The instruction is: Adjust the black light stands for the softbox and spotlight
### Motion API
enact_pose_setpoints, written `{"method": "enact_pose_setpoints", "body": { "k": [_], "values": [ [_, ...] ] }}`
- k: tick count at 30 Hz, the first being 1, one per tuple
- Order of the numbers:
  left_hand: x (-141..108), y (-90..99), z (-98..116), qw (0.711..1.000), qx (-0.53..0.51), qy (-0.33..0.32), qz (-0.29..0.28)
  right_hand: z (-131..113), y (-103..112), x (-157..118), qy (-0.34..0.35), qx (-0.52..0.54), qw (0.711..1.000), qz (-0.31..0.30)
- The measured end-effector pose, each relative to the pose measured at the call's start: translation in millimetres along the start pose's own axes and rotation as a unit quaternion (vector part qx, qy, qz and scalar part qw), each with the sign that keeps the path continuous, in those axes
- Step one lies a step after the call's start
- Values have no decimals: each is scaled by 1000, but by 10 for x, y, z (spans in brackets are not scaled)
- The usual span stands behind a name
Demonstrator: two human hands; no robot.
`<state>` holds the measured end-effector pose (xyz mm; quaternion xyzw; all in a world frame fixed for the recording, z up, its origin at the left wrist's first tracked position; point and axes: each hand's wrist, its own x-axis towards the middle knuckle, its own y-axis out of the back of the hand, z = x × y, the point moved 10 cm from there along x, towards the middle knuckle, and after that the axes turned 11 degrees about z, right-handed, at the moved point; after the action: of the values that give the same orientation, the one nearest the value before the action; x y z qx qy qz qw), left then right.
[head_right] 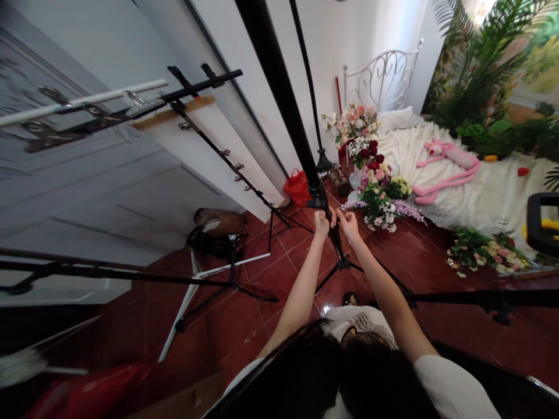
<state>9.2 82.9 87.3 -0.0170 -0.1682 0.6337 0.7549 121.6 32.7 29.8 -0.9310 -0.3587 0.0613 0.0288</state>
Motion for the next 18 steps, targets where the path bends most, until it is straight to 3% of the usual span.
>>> {"method": "enact_pose_setpoints", "body": {
  "k": [6, 9, 12, 15, 18],
  "values": [
    [7, -28, 48, 1000, 8, -12, -4, -89, 44, 39, 52, -118, 991, 35],
    [-11, -40, 118, 1000, 0, -25, -5, -152, 50, 12, 93, -136, 986, 30],
    [-21, -20, 76, 1000, 10, -9, 3, -84, 133, -30, 82, -123, 989, 0],
    [-35, 31, -3, 999, 27, -5, 19, 69, 298, -122, 41, -119, 989, -76],
    [-112, 133, -104, 997, 55, -4, 59, 202, 687, -219, -3, -134, 985, -107]
  ]
}}
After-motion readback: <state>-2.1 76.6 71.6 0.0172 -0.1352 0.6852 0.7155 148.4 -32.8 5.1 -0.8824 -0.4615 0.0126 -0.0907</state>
